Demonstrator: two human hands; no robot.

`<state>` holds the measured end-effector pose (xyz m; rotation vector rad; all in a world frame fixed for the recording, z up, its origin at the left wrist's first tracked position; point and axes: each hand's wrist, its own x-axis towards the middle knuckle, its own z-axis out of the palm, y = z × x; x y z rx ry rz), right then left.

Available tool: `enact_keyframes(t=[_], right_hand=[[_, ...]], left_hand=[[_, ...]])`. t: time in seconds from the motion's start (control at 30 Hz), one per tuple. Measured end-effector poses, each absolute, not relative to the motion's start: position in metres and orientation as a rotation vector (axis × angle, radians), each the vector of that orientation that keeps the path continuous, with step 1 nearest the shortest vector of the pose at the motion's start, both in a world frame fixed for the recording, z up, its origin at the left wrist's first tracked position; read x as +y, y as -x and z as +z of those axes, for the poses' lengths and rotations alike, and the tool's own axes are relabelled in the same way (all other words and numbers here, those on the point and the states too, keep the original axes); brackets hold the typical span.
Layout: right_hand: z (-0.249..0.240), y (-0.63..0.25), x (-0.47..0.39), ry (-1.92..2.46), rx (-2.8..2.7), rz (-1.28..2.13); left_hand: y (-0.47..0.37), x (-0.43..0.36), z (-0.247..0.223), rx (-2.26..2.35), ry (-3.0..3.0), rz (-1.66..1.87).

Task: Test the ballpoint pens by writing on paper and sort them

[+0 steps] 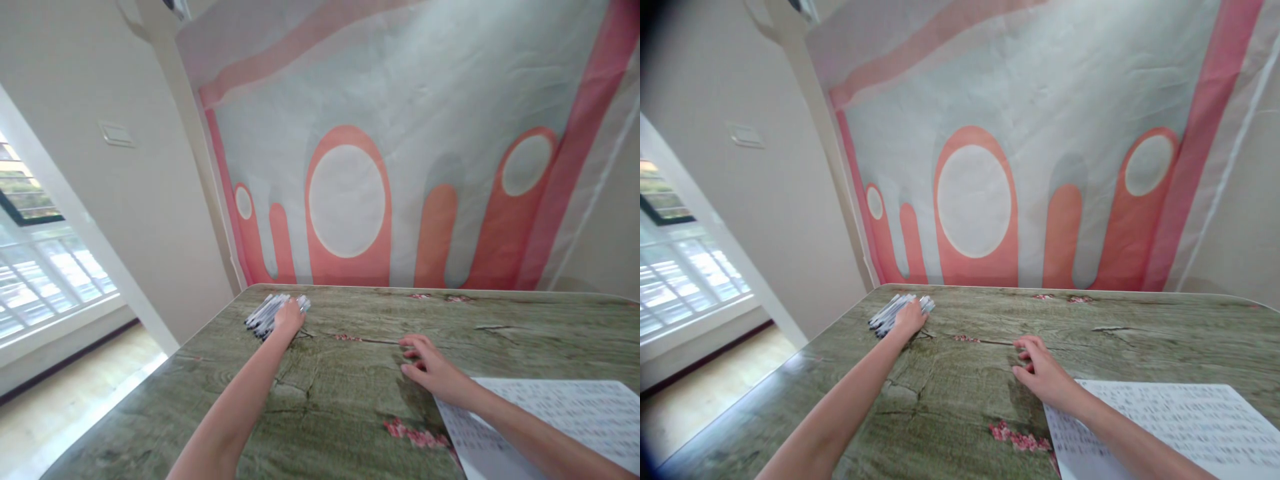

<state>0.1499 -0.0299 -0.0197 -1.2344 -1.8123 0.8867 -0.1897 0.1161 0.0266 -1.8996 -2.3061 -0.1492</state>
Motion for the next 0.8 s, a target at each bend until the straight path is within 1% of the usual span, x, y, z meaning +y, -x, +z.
enact_keyframes(t=[0.17, 0.37, 0.53, 0.8], right_hand=[[-0.019, -0.15, -0.03, 1.236, -1.825, 0.887], [-0.016, -0.149, -0.031, 1.235, -1.813, 0.877], [-0.017, -0.149, -0.03, 1.238, -1.824, 0.88], [-0.015, -0.151, -0.03, 1.235, -1.828, 0.866]], left_hand=[[0.195, 0.118, 0.011, -2.161, 1.789, -0.154], [0.196, 0.126, 0.002, -2.234, 1.752, -0.194], [0.194, 0.136, 0.005, -2.35, 1.728, -0.163], [0.188, 0.142, 0.012, -2.399, 1.759, -0.141]])
